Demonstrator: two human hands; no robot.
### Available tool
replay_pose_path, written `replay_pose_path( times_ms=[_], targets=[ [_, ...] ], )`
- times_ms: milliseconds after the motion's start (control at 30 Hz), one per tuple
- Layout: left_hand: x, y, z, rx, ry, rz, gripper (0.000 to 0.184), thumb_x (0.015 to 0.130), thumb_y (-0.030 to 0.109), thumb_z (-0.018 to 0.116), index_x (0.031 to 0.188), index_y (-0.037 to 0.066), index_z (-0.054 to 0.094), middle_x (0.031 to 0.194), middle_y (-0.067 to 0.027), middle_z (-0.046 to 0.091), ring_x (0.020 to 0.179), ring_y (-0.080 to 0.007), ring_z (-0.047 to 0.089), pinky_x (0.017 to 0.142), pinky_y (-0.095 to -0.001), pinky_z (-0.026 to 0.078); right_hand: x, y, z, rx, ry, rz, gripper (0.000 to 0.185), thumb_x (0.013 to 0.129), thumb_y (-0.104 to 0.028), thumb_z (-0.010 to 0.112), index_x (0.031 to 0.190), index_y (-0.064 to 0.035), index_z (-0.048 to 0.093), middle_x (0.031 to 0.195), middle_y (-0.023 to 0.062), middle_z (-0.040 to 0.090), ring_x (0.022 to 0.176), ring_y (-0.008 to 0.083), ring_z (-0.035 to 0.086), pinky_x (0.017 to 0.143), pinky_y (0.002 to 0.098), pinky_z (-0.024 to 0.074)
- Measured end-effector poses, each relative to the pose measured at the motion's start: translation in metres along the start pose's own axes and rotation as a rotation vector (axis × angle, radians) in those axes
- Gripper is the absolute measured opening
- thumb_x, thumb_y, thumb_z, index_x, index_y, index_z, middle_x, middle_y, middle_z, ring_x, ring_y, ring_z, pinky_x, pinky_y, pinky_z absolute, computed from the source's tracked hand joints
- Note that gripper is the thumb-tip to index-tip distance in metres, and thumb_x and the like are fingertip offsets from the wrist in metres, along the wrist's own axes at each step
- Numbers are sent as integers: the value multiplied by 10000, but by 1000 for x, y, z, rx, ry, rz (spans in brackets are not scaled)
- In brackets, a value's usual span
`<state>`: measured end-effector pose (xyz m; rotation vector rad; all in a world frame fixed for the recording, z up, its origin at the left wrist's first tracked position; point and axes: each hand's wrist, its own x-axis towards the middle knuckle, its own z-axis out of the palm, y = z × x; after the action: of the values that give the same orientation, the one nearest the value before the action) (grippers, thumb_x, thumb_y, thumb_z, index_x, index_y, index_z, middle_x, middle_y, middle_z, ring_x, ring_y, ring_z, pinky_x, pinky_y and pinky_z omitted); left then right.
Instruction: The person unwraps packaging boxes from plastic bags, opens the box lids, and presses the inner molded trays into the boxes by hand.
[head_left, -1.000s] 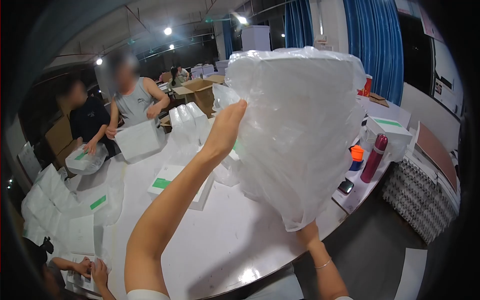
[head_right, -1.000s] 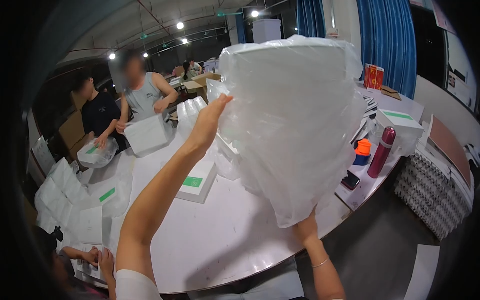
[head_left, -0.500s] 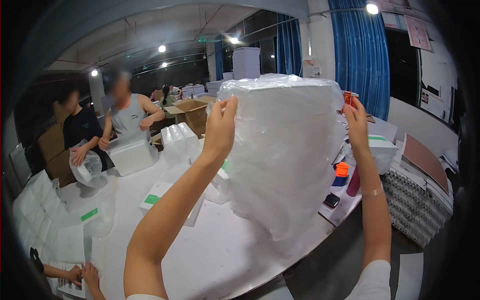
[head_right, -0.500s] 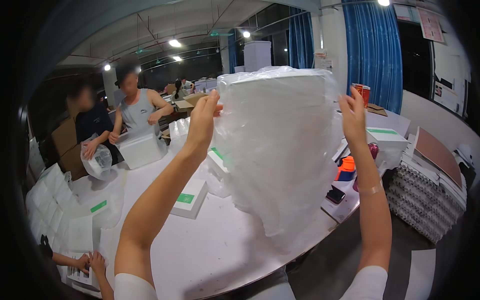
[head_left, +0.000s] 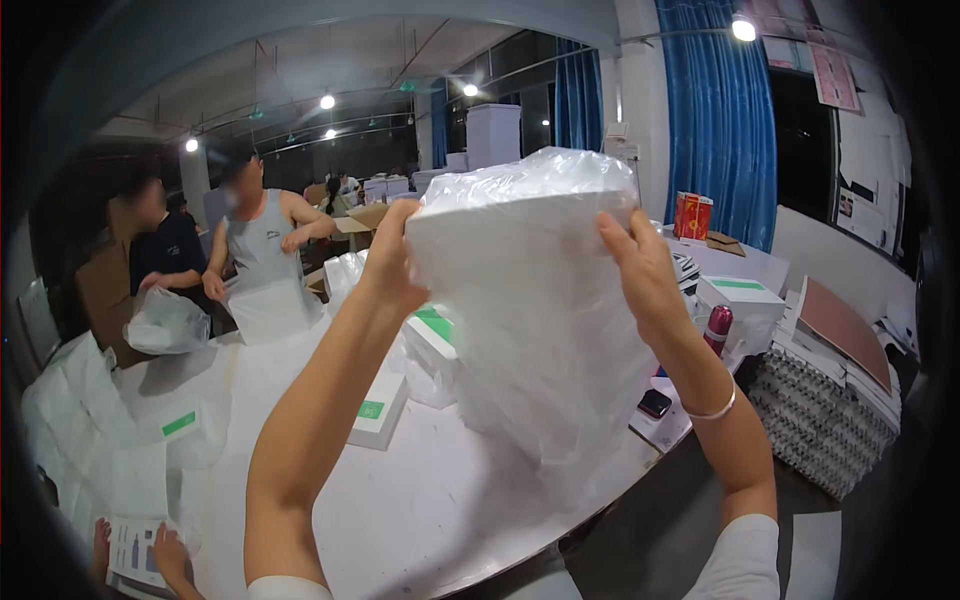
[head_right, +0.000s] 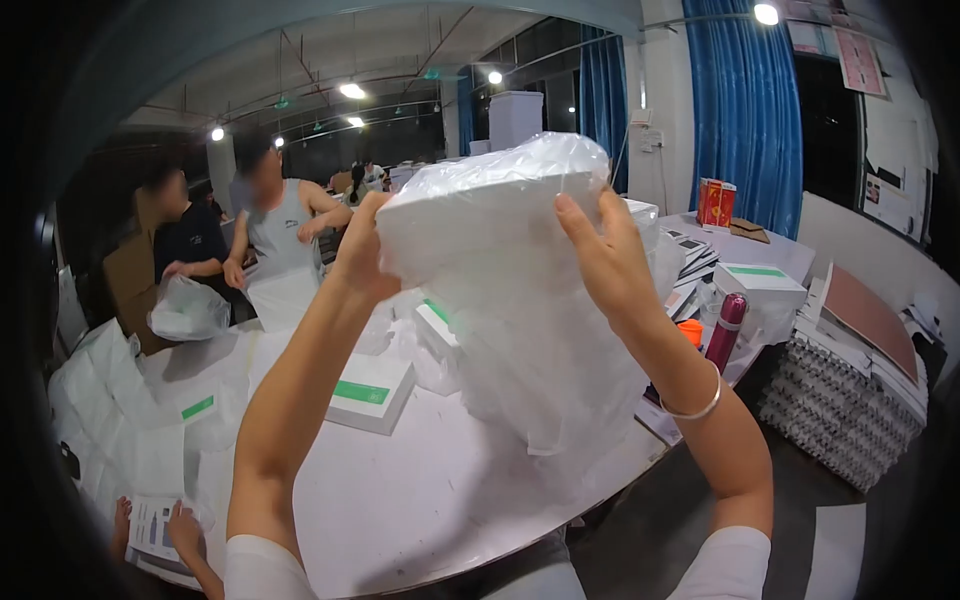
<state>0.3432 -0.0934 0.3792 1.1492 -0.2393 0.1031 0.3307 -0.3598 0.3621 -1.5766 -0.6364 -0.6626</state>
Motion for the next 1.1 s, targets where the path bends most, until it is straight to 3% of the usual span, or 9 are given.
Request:
replay_pose_path(
  times_ms=[67, 133, 267, 533, 633, 700, 833, 1000, 1100],
  targets=[
    [-26, -28, -35, -96, -187, 93, 555, 864, 393, 539, 1294, 41, 548, 1295, -120, 585, 1170, -270, 558, 991, -466, 453, -14, -14, 6, 154, -6, -81, 537, 961, -390, 565, 1327, -1, 504, 1254, 125, 558, 1200, 227, 514, 1051, 364, 360],
    [-87, -61, -35, -272, -135, 126, 556, 876, 282, 584, 1364, 44, 461, 1278, -113, 583, 1180, -255, 568, 1000, -437, 467, -34, -20, 16, 270, -6, -156, 547, 956, -305, 592, 1392, -8, 444, 1333, 127, 505, 1233, 235, 495, 1063, 353, 356],
    [-175, -130, -61, -456, -102, 216, 700, 838, 168, 643, 1451, 33, 335, 1380, -126, 502, 1271, -273, 499, 1047, -419, 428, -92, -15, 45, 541, -8, 0, 649, 907, -105, 634, 1458, -11, 304, 1387, 119, 449, 1263, 218, 460, 1069, 341, 353],
    [-280, -230, -114, 140, 361, 179, 685, 851, 162, 692, 1430, 20, 357, 1326, -126, 511, 1247, -245, 483, 1066, -393, 384, -172, 69, 134, 621, -78, 441, 589, 826, -115, 728, 1342, 5, 471, 1291, 111, 539, 1202, 232, 504, 1052, 364, 374],
    [-329, -288, -200, 657, 529, -159, 587, 855, 199, 677, 1369, 56, 432, 1256, -93, 564, 1186, -247, 533, 1041, -404, 402, -182, 83, 153, 609, -131, 418, 520, 805, -92, 740, 1267, -1, 520, 1223, 113, 566, 1137, 229, 532, 1000, 360, 406],
    [-340, -258, -191, -29, 1014, 215, 489, 926, 325, 598, 1338, 87, 484, 1222, -68, 572, 1166, -221, 520, 1005, -394, 398, -190, 76, 163, 609, -165, 331, 402, 774, -80, 757, 1133, -11, 590, 1174, 123, 576, 1101, 219, 537, 961, 346, 415],
    [-413, -235, -227, 174, 1526, 259, 482, 966, 440, 521, 1319, 112, 521, 1206, -63, 573, 1095, -169, 505, 929, -370, 382, -221, 136, 156, 294, -333, -12, 296, 701, -115, 785, 923, -42, 604, 1123, 152, 578, 1066, 254, 554, 942, 366, 413],
    [-388, -184, -226, 469, 1186, 179, 557, 978, 383, 528, 1390, 15, 456, 1347, -133, 527, 1242, -213, 461, 1057, -368, 339, -229, 138, 133, 270, -448, 5, 241, 711, -145, 768, 841, -38, 596, 1074, 162, 588, 1069, 282, 555, 948, 388, 408],
    [-331, -157, -235, 515, 921, 349, 597, 958, 311, 582, 1411, -43, 418, 1358, -164, 515, 1293, -227, 463, 1085, -348, 348, -224, 137, 130, 329, -374, 27, 202, 791, -151, 732, 879, -27, 599, 1029, 132, 611, 1041, 244, 568, 942, 348, 413]
  ],
)
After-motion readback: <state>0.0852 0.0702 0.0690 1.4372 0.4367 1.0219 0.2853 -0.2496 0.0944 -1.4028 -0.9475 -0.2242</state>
